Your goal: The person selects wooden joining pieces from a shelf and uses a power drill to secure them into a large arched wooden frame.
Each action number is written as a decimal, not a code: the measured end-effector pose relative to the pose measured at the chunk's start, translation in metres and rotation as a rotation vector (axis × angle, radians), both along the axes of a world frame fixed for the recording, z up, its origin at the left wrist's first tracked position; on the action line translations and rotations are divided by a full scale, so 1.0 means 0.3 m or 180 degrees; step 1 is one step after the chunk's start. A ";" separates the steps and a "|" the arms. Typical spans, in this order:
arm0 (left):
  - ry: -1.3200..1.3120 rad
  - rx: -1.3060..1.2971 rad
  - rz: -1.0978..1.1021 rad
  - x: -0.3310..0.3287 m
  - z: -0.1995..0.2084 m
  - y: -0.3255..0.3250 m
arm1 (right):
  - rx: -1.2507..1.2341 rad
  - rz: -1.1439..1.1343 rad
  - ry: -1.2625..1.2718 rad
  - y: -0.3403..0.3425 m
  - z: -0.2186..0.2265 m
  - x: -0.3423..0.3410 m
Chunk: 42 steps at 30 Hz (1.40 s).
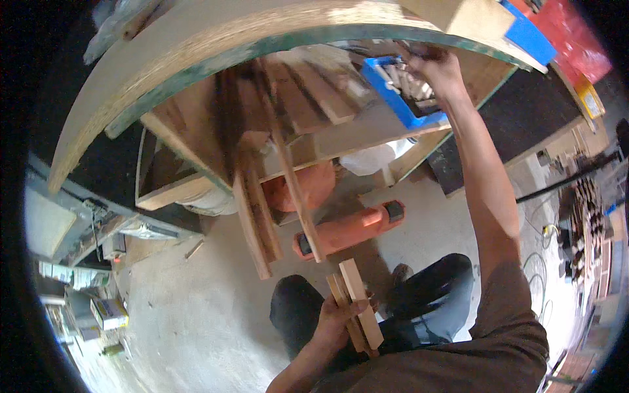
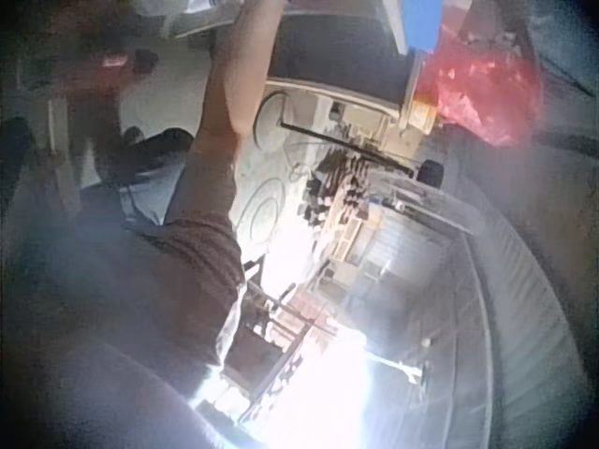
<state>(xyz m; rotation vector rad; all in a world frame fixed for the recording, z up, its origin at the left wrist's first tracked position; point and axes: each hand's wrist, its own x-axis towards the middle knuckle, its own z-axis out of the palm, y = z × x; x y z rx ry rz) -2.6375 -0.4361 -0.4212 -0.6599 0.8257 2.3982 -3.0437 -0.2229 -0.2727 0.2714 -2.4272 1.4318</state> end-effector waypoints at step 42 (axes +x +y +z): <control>0.0871 -0.0115 -0.0387 -0.133 0.292 0.069 | -0.3048 0.0700 -0.1267 0.123 -0.292 0.666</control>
